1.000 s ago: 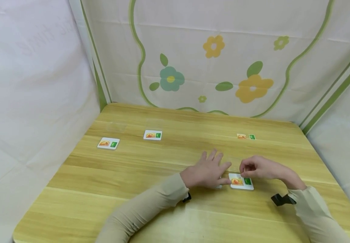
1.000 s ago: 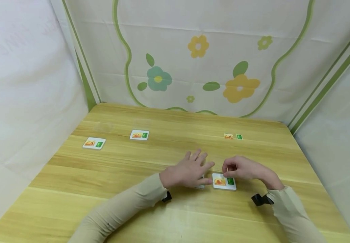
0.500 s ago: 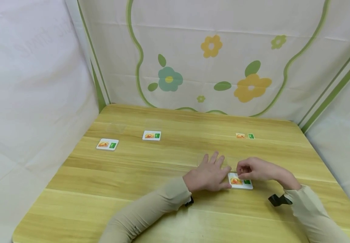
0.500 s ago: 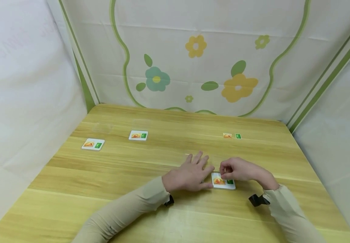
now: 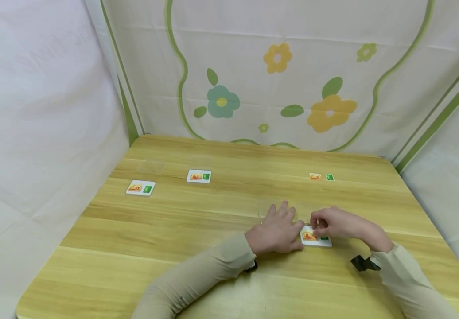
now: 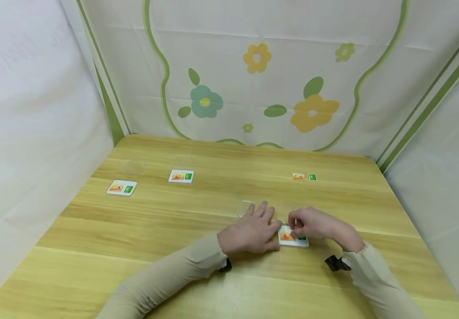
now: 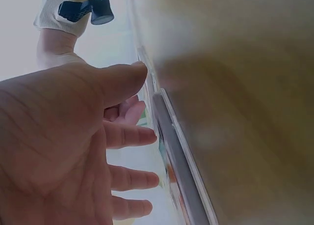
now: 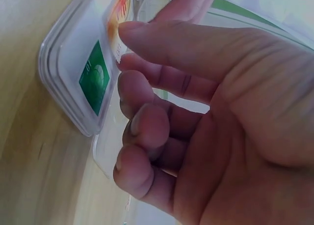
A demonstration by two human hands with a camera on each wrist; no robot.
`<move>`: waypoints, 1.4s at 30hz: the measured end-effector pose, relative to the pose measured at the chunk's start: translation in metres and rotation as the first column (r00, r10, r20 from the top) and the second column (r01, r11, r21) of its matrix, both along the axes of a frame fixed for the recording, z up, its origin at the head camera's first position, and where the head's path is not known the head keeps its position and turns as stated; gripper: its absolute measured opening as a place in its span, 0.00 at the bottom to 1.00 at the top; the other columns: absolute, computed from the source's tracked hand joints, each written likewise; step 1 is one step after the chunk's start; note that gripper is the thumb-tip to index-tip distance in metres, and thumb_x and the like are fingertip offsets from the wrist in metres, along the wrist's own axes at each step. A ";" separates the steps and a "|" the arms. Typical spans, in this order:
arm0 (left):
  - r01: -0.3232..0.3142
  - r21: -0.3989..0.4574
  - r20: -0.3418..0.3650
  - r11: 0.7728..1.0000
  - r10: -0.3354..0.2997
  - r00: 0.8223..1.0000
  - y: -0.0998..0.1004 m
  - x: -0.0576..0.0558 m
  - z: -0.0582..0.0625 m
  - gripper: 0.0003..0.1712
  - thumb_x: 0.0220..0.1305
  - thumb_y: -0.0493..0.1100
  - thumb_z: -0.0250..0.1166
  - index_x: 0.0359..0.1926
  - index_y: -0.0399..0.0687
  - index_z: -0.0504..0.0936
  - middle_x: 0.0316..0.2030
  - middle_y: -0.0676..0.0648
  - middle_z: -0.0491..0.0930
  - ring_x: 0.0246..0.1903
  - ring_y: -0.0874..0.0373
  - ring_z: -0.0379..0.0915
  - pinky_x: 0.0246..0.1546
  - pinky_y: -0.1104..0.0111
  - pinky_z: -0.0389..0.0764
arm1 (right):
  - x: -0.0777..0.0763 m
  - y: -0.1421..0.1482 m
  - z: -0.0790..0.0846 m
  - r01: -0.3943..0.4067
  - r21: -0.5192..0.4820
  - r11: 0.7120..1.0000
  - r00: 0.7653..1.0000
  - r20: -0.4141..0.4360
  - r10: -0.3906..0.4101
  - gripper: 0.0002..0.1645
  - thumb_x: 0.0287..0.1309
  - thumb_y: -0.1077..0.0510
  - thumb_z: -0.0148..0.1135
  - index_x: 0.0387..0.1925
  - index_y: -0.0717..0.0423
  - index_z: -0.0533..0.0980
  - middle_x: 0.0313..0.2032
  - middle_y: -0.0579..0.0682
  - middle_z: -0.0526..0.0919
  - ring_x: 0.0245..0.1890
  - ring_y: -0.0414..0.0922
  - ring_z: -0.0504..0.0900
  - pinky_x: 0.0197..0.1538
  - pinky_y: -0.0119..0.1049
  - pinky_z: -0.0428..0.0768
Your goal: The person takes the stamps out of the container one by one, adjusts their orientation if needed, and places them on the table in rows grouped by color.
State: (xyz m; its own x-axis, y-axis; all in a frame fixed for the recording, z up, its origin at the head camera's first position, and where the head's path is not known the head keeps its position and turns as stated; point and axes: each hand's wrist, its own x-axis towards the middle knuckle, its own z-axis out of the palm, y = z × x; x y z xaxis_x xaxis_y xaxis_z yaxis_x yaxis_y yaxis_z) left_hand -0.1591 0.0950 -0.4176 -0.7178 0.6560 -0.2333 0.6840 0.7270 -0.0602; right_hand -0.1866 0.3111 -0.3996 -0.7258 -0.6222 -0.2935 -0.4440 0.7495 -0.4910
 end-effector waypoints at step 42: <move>-0.054 -0.113 -0.071 0.992 0.046 0.996 0.015 0.007 0.003 0.33 0.66 0.74 0.46 0.66 0.71 0.66 0.71 0.52 0.61 0.73 0.51 0.51 0.67 0.54 0.65 | 0.001 -0.003 -0.002 -0.003 0.008 1.000 1.000 -0.008 0.003 0.10 0.58 0.57 0.68 0.27 0.47 0.73 0.21 0.38 0.71 0.21 0.32 0.66 0.26 0.27 0.66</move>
State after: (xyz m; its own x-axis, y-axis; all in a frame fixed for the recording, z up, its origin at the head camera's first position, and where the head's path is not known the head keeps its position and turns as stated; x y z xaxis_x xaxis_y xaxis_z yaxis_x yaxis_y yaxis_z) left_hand -0.1522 0.1099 -0.4151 -0.7660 0.5904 -0.2545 0.6382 0.7458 -0.1908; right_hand -0.1854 0.3084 -0.4013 -0.7260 -0.6223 -0.2927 -0.4504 0.7519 -0.4815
